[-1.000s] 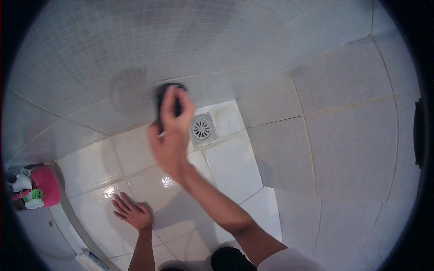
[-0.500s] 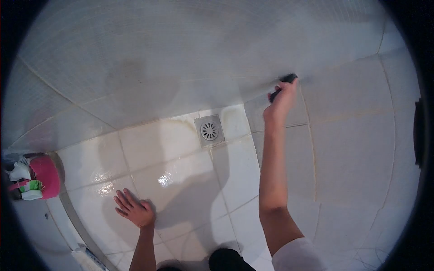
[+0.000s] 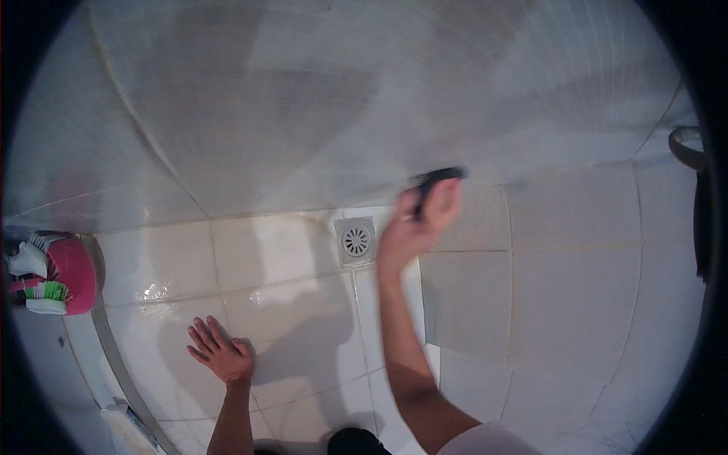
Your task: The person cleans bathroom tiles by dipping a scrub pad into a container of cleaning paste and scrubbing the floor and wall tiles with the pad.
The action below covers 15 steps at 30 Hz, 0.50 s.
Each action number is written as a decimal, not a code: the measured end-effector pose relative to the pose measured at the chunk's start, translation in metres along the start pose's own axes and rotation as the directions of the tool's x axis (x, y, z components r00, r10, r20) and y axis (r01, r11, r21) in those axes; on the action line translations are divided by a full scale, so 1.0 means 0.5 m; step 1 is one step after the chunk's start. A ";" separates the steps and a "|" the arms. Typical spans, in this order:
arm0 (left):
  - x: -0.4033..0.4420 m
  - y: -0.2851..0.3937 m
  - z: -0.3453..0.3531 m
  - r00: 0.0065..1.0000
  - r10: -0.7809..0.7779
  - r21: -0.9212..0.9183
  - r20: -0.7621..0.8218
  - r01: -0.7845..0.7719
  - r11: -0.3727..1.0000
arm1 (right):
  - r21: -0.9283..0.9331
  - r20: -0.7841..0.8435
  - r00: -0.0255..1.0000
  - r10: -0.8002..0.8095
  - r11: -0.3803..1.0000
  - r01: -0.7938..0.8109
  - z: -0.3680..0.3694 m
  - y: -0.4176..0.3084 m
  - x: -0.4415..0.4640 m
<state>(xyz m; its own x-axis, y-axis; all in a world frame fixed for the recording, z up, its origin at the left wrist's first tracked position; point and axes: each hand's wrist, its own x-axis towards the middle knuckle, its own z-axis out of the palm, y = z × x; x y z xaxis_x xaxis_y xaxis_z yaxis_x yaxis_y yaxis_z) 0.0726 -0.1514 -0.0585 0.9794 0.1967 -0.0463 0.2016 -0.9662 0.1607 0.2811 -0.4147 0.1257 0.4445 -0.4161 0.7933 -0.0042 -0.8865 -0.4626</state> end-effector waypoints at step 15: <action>-0.001 -0.008 0.005 1.000 -0.016 -0.050 0.017 0.017 0.999 | 0.278 0.848 0.448 -0.283 0.957 0.078 0.124 -0.106 -0.499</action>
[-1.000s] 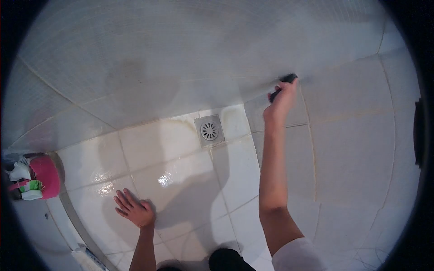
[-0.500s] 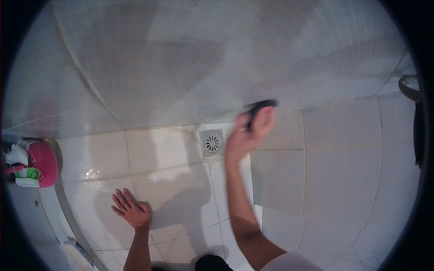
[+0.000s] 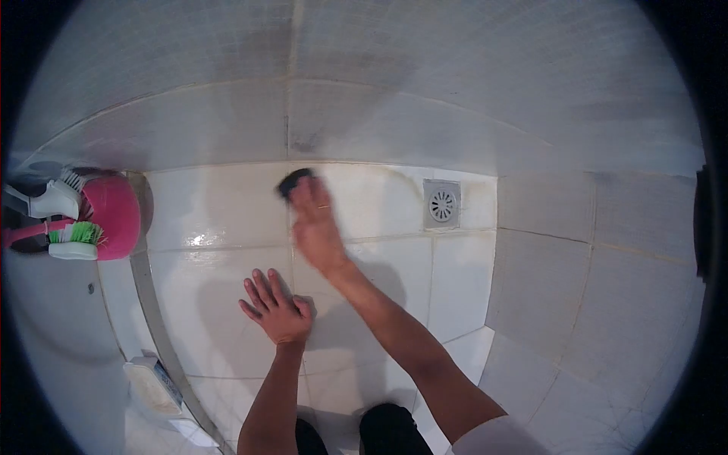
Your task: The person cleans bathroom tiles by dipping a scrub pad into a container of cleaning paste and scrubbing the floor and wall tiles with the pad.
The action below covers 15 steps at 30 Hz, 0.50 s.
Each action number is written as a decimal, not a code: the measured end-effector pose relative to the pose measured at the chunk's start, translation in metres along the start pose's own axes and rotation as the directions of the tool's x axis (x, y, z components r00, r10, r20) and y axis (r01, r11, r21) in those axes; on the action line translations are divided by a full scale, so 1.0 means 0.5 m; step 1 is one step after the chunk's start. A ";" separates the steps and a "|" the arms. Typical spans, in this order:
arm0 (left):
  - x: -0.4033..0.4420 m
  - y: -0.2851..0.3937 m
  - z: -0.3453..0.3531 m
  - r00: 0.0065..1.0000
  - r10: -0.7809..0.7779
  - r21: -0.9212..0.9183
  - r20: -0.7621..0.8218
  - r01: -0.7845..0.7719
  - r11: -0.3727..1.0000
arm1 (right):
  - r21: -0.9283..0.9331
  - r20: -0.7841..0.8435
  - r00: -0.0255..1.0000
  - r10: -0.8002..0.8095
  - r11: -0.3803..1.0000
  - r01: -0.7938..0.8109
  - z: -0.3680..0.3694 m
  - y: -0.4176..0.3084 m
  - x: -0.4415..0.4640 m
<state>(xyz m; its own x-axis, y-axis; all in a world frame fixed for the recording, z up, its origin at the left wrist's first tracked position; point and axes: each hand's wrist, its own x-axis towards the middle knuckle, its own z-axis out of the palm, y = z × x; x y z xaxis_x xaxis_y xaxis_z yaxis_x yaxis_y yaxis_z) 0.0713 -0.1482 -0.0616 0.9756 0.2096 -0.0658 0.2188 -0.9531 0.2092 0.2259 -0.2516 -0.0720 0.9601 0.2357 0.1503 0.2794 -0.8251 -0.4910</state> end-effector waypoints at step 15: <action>0.001 0.004 -0.005 1.000 -0.003 -0.030 0.014 0.004 1.000 | 0.035 -0.296 0.955 -0.009 0.999 0.020 -0.029 0.096 0.004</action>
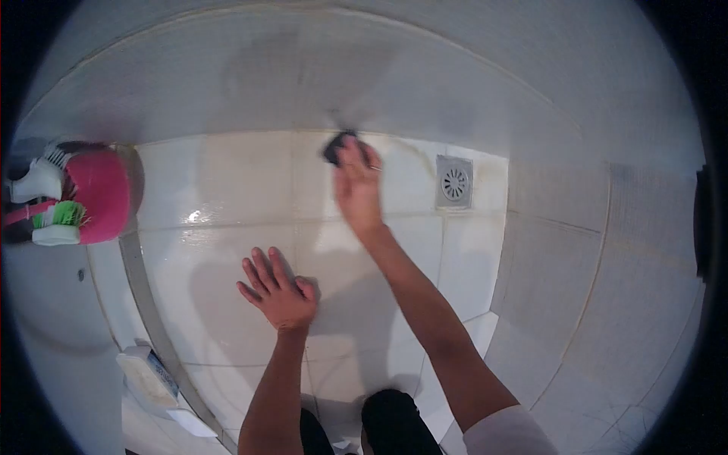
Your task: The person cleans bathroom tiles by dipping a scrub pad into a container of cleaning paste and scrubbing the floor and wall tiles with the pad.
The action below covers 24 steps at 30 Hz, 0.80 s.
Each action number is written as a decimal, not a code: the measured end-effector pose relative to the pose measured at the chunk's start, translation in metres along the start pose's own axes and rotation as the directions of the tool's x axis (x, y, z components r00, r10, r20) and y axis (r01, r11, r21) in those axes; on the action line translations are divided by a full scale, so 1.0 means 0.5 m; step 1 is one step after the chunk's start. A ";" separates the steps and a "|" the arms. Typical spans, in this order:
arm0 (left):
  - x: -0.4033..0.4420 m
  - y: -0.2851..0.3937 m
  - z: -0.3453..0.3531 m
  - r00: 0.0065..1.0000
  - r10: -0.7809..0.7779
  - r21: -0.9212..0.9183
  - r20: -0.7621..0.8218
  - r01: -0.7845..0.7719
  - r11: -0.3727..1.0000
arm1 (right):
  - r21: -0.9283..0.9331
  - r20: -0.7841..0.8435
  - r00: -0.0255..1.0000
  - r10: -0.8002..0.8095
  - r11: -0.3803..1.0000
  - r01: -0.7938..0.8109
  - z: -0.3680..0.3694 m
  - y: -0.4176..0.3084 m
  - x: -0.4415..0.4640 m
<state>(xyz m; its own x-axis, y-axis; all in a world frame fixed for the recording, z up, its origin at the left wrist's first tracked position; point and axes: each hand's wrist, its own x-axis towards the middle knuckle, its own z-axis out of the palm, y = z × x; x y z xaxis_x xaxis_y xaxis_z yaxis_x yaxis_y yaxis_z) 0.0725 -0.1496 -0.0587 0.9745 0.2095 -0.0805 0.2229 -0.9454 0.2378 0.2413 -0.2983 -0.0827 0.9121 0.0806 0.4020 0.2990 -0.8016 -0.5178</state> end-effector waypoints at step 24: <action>0.000 0.003 -0.006 0.999 -0.030 0.011 0.030 0.029 1.000 | -0.462 0.176 0.961 0.212 0.880 -0.110 -0.221 0.149 -0.085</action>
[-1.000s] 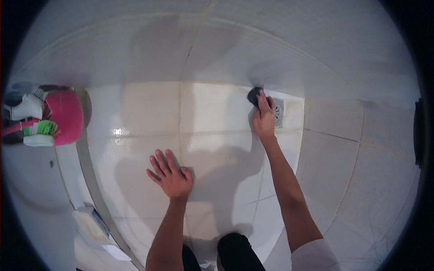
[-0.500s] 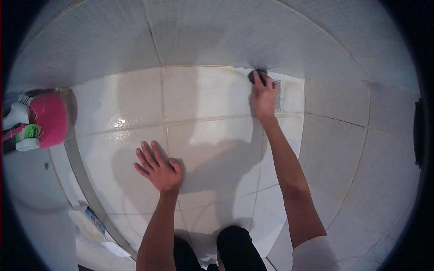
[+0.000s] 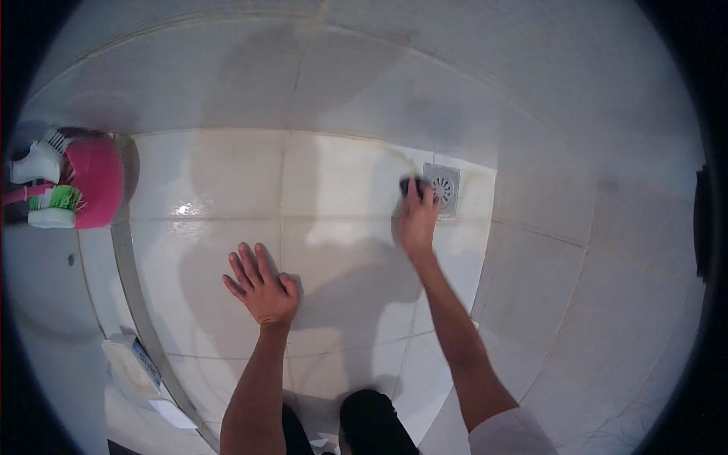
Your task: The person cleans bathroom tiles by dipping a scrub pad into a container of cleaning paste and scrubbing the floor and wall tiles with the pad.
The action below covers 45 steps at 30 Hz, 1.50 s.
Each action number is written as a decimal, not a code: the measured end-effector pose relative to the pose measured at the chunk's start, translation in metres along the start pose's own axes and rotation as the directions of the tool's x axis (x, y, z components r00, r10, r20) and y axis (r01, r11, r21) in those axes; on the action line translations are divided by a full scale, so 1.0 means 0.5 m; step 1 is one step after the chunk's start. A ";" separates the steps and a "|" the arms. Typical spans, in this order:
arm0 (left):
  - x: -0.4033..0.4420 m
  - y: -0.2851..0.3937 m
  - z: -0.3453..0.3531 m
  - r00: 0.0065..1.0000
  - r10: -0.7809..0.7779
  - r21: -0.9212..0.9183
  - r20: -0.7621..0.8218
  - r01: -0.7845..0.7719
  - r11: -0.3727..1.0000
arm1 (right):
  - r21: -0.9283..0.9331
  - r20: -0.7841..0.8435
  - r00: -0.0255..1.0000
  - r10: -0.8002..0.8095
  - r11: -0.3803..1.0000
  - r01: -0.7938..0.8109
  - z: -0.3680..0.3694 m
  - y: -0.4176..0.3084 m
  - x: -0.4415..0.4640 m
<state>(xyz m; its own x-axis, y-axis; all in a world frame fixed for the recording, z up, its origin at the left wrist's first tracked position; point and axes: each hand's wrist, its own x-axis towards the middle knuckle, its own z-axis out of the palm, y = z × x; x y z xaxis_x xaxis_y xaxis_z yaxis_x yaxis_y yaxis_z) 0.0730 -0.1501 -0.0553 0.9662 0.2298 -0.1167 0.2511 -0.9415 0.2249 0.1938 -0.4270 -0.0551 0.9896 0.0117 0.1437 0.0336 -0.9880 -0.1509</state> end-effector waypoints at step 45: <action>0.002 -0.004 0.008 1.000 0.003 0.000 -0.014 -0.003 1.000 | 0.011 -0.233 0.960 0.155 0.988 -0.157 0.132 -0.168 0.139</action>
<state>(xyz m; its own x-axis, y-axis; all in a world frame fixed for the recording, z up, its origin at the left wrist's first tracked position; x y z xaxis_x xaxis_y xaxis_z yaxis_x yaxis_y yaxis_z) 0.0734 -0.1488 -0.0595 0.9677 0.2301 -0.1029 0.2480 -0.9421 0.2256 0.2689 -0.3331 -0.0968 0.9226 -0.1778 0.3424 -0.1205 -0.9758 -0.1822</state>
